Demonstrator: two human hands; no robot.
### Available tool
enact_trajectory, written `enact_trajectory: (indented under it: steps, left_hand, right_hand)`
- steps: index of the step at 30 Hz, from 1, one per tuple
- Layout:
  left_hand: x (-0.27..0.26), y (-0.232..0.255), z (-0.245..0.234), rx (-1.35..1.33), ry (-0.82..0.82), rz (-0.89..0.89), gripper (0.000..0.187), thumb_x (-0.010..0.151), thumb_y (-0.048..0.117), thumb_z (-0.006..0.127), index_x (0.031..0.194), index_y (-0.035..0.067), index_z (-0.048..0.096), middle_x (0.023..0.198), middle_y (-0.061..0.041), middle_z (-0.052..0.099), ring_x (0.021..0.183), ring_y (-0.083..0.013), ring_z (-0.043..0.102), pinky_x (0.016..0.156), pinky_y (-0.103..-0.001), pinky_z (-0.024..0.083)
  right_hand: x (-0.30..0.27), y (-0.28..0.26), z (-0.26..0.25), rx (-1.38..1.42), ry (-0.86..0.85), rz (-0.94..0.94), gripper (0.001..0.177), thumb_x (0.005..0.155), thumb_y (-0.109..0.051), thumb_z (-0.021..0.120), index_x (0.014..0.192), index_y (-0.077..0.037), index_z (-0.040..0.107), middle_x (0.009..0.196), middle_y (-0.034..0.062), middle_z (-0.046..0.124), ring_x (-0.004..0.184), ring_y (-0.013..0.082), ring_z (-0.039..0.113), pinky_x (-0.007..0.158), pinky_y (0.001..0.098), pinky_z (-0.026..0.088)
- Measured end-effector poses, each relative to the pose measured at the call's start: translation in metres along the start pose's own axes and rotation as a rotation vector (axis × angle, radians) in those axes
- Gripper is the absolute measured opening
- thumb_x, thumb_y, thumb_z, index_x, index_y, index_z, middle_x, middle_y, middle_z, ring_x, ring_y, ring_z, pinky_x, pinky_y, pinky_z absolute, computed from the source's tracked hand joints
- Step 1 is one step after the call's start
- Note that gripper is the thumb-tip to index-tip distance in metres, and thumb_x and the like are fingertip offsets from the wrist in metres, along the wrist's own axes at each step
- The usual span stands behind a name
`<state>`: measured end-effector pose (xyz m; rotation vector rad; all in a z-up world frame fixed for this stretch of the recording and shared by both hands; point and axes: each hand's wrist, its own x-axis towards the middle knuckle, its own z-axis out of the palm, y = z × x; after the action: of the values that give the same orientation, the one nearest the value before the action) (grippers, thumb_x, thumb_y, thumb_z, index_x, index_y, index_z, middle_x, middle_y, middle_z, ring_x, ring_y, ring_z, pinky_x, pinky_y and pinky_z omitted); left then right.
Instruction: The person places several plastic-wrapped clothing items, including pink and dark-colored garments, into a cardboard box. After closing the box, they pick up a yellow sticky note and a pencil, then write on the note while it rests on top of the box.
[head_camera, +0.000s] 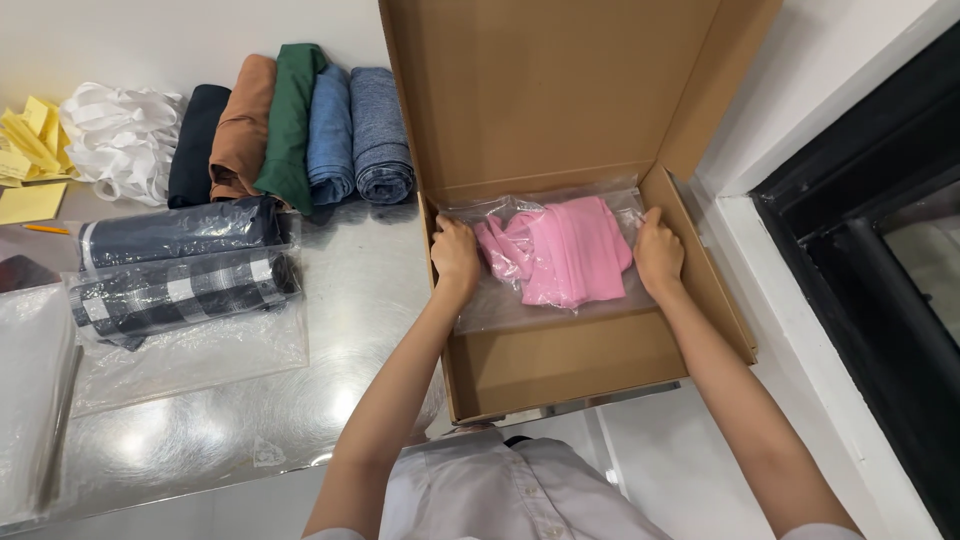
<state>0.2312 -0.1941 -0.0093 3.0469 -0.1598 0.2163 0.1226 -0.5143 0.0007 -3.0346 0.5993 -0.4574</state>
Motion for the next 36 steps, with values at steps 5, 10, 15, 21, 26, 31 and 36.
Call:
enact_trajectory:
  steps: [5,10,15,21,26,31,36]
  left_hand:
    - [-0.031,0.018,-0.035,0.024,0.165,0.098,0.034,0.092,0.011,0.065,0.125,0.003,0.061,0.126,-0.021,0.057,0.102,-0.0337,0.064,0.064,-0.040,0.063]
    - [-0.040,0.061,0.005,-0.371,-0.393,0.421,0.070,0.080,0.040,0.083,0.133,0.002,0.056,0.128,-0.024,0.055,0.111,-0.0432,0.064,0.077,-0.060,0.059]
    - [-0.050,0.060,-0.002,-0.226,-0.486,0.564,0.069,0.077,0.044,0.082,0.134,0.011,0.059,0.131,-0.018,0.049,0.120,-0.0408,0.056,0.088,-0.060,0.054]
    - [-0.079,-0.043,-0.145,-0.793,-0.077,0.317,0.032,0.090,0.027,0.073,0.111,0.005,0.064,0.116,-0.019,0.061,0.109,-0.0464,0.064,0.088,-0.055,0.055]
    - [-0.094,-0.164,-0.171,-0.979,0.144,0.070,0.026,0.095,0.029,0.070,0.106,0.006,0.065,0.104,-0.015,0.066,0.101,-0.0406,0.070,0.083,-0.050,0.058]
    - [-0.105,-0.301,-0.171,-0.978,0.274,-0.184,0.019,0.098,0.021,0.068,0.106,0.004,0.066,0.100,-0.019,0.070,0.098,-0.0405,0.072,0.080,-0.048,0.059]
    - [-0.118,-0.429,-0.185,-0.896,0.182,-0.484,0.030,0.104,0.028,0.062,0.112,0.000,0.067,0.109,-0.018,0.069,0.109,-0.0378,0.069,0.088,-0.051,0.057]
  right_hand:
    - [-0.006,-0.032,-0.049,0.077,0.166,-0.063,0.043,0.093,-0.012,0.068,0.131,-0.002,0.049,0.116,0.0208,0.059,0.104,0.0452,0.064,0.081,0.0541,0.058]
    - [-0.008,-0.059,-0.061,0.419,0.189,-0.299,0.034,0.095,-0.010,0.065,0.128,-0.004,0.059,0.126,0.0190,0.053,0.117,0.0447,0.057,0.093,0.0506,0.051]
    - [-0.014,-0.070,-0.064,0.526,-0.314,-0.212,0.059,0.099,-0.035,0.060,0.149,-0.009,0.043,0.149,0.0273,0.042,0.137,0.0506,0.045,0.114,0.0584,0.038]
    - [-0.042,-0.140,-0.173,0.744,0.113,-0.364,0.028,0.101,-0.011,0.065,0.128,-0.005,0.064,0.128,0.0188,0.058,0.123,0.0403,0.058,0.098,0.0489,0.049]
    - [-0.085,-0.247,-0.248,0.956,0.012,-0.328,0.023,0.104,-0.012,0.060,0.126,-0.009,0.064,0.133,0.0115,0.059,0.125,0.0261,0.059,0.103,0.0390,0.048]
    - [-0.121,-0.334,-0.249,1.077,-0.106,-0.283,0.023,0.100,-0.011,0.060,0.122,-0.011,0.067,0.133,0.0104,0.062,0.126,0.0226,0.057,0.104,0.0368,0.046]
    - [-0.139,-0.426,-0.223,1.104,-0.190,-0.158,0.019,0.102,-0.017,0.062,0.119,-0.009,0.067,0.130,0.0155,0.063,0.127,0.0292,0.057,0.103,0.0446,0.046]
